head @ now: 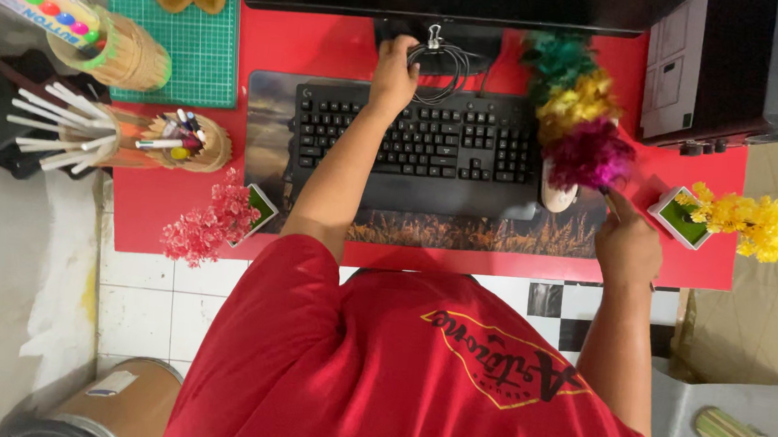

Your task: The person dusts a red desk using a colorful feather duster. They clean the surface around a computer monitor, keyboard, and mouse, and also dust several small potted artificial flowers and a computer mouse. The person moves the flowers and mouse to clean underneath them before placing them back on the desk.

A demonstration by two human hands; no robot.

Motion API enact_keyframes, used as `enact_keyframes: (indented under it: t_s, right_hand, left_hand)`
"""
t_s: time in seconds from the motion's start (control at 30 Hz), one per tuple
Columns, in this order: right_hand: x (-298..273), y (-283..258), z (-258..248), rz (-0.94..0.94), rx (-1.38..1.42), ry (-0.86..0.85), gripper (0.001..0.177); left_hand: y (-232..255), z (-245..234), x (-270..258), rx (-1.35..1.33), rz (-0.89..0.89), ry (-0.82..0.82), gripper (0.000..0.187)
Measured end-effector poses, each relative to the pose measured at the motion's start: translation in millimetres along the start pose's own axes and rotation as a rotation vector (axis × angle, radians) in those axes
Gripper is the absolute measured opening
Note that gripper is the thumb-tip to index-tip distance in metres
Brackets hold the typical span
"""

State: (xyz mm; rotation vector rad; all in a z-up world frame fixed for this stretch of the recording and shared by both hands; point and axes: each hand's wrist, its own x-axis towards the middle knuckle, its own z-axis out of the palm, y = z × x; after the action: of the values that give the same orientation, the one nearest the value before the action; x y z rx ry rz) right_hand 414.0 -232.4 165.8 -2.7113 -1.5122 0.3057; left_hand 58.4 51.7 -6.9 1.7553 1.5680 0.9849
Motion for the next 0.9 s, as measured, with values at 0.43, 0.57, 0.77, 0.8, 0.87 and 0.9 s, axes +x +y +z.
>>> enact_keyframes:
  t_s: [0.43, 0.57, 0.77, 0.8, 0.87, 0.9]
  right_hand:
    - [106, -63, 18, -0.502, -0.134, 0.013, 0.050]
    - [106, -28, -16, -0.586, -0.025, 0.027, 0.045]
    - [119, -30, -7, -0.560, -0.175, 0.039, 0.042]
    - [121, -28, -7, -0.588, -0.167, 0.015, 0.043]
    - [129, -22, -14, -0.642, -0.150, -0.036, 0.045]
    - [132, -18, -19, -0.607, -0.154, -0.014, 0.043]
  left_hand:
    - [101, -48, -153, -0.045, 0.333, -0.088, 0.037]
    - [104, -43, -179, -0.024, 0.342, -0.175, 0.042]
    - [92, -21, -194, 0.040, 0.427, -0.204, 0.040]
    - [90, -19, -195, 0.055, 0.440, -0.200, 0.039]
    - [85, -15, -195, 0.085, 0.445, -0.210, 0.037]
    - [83, -13, -195, 0.100, 0.446, -0.217, 0.036]
